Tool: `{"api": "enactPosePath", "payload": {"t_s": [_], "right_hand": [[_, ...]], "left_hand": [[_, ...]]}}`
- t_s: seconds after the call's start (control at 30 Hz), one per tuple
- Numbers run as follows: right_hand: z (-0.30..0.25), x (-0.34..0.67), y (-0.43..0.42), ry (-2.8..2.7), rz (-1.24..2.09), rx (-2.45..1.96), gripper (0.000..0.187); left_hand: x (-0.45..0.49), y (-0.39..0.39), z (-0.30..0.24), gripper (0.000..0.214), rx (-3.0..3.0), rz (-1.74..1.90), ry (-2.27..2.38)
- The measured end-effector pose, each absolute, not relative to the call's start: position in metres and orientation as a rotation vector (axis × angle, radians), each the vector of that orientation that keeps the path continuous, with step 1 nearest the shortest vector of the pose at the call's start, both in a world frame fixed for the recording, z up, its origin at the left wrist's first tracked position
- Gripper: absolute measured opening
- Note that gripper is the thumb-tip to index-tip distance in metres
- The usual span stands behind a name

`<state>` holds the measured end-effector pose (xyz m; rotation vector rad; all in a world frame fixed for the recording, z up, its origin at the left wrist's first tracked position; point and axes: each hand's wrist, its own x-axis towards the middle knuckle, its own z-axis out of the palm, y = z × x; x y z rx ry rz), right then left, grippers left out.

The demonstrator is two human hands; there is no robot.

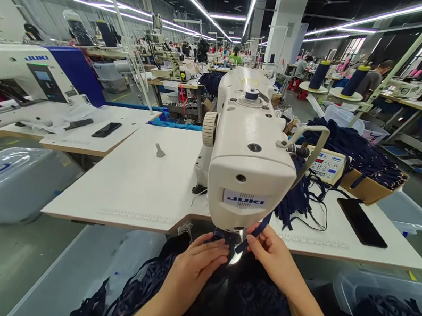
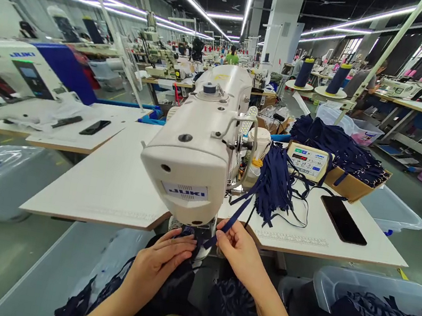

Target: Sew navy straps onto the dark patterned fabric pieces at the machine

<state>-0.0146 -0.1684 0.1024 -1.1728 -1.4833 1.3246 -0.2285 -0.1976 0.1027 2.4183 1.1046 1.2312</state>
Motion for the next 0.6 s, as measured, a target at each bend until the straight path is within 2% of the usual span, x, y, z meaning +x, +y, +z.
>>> {"api": "enactPosePath", "payload": {"t_s": [0.1,0.2,0.37,0.6], "right_hand": [[0.104,-0.014,-0.168,-1.556,1.256,-1.205,0.016],[0.103,-0.016,-0.168,-1.605,1.224,-1.230,0.014],[0.098,-0.022,-0.167,-1.529,1.272,-1.207,0.013],[0.100,-0.027,-0.166,-1.445,1.329,-1.180,0.013]], "left_hand": [[-0.230,-0.196,0.098,0.016,2.309,1.252,1.072],[-0.229,-0.194,0.103,0.018,2.468,1.172,1.009],[-0.227,-0.193,0.119,0.021,2.746,0.960,0.973],[-0.229,-0.192,0.118,0.023,2.787,0.955,0.993]]}}
